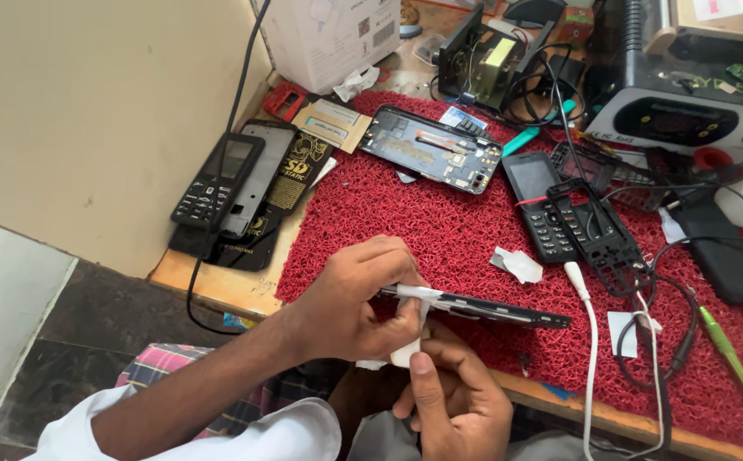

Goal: The person cleans the edges of a disassembled mobile phone with a white wipe, then applies white tape along the side and back edges of the phone chassis. The person handles the phone and tape throughout the clip.

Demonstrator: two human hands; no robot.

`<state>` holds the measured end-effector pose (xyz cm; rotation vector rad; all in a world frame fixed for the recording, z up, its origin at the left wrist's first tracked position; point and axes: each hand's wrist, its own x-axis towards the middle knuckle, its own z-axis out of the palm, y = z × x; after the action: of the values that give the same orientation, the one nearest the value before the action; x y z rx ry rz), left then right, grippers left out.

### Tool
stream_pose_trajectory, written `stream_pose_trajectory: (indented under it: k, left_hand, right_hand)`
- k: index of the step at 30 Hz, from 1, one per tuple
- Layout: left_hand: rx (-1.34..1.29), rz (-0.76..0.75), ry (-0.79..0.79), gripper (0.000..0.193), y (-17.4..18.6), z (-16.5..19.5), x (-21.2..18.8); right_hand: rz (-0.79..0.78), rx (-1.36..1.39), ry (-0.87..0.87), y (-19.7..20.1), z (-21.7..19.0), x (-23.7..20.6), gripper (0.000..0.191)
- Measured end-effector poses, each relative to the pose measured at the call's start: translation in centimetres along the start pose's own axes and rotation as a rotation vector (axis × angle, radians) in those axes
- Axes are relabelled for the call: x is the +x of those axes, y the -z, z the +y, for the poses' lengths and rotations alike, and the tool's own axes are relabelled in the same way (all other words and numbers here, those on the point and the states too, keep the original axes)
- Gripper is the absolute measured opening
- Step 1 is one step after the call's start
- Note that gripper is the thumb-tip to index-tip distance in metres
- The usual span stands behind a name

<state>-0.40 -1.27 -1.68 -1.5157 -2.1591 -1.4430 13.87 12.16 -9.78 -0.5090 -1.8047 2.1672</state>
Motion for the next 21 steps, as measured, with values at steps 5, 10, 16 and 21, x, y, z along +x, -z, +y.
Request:
stream_pose_trajectory:
  k: [5, 10, 16, 21]
  left_hand:
    - [-0.041, -0.008, 0.015, 0.015, 0.4, 0.2, 0.0]
    - [-0.022, -0.08, 0.036, 0.015, 1.0, 0.6, -0.5]
    - [-0.024, -0.163, 0.005, 0.022, 1.8, 0.3, -0.3]
    - [-0.07, -0.236, 0.039, 0.038, 2.7, 0.3, -0.2]
  right_hand:
    - [-0.016, 0.306, -0.085, 0.3, 0.1, 0.1, 0.036]
    - [-0.311, 0.58, -0.054, 1.0, -0.9, 0.3, 0.053]
    - [-0.381, 0.668, -0.244, 0.4, -1.6, 0.6, 0.056]
    - [-0.251, 0.551, -0.185, -0.2, -1.8, 0.3, 0.05]
